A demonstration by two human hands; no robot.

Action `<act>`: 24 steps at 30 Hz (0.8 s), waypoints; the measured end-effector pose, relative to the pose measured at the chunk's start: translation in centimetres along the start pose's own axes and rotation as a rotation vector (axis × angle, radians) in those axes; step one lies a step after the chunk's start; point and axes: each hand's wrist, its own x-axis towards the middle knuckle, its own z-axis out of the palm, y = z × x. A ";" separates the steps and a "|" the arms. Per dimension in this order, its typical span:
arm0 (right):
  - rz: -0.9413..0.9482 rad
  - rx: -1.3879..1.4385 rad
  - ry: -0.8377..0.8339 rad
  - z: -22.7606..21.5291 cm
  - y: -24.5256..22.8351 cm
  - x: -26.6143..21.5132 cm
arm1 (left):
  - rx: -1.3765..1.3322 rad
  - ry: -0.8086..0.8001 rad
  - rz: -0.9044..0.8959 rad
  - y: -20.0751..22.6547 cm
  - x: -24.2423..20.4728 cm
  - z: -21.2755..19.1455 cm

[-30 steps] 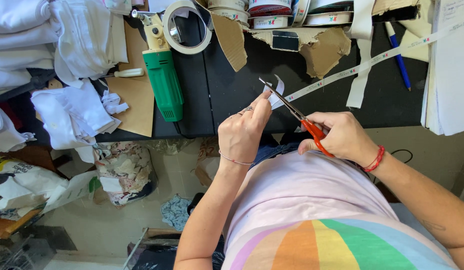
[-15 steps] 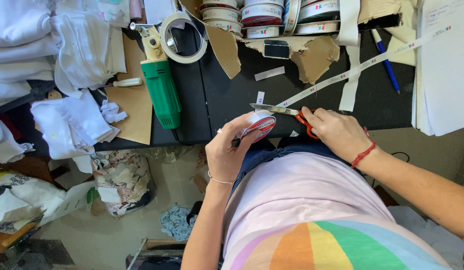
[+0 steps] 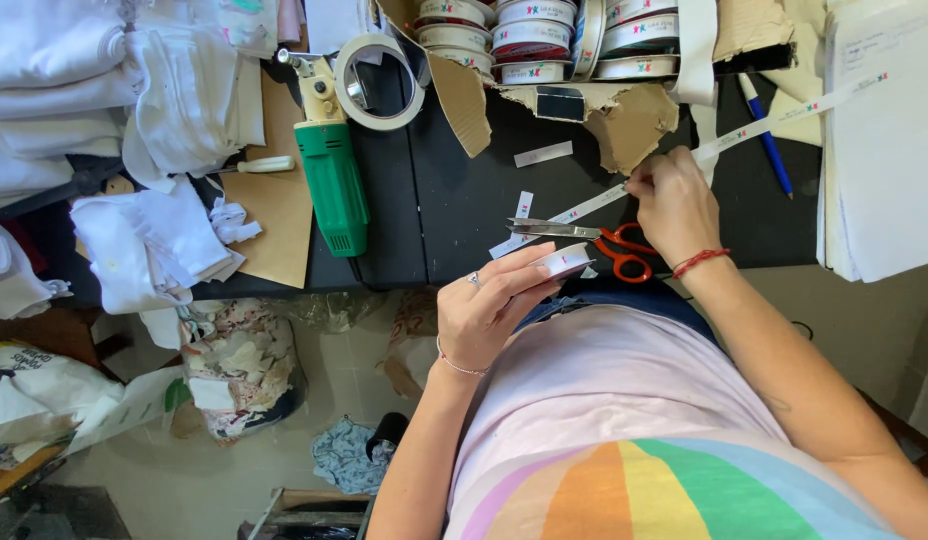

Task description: The person writes in a notebook with a blue pen, then picks up a roll of rubber bands from a cardboard box. They unroll a length of the rubber band and use scissors to cut it into small pieces, repeating this process several times.

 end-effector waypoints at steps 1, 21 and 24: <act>-0.010 -0.067 -0.013 -0.1 -0.1 -0.1 | -0.007 -0.012 -0.001 -0.1 -0.1 -0.1; -0.601 0.814 -0.190 -8.6 -10.5 -3.8 | -0.004 -0.208 -0.020 -0.1 -1.1 -0.3; -0.604 0.843 -0.298 -8.5 -10.2 -3.5 | 0.045 -0.251 -0.045 -0.3 -1.6 -0.1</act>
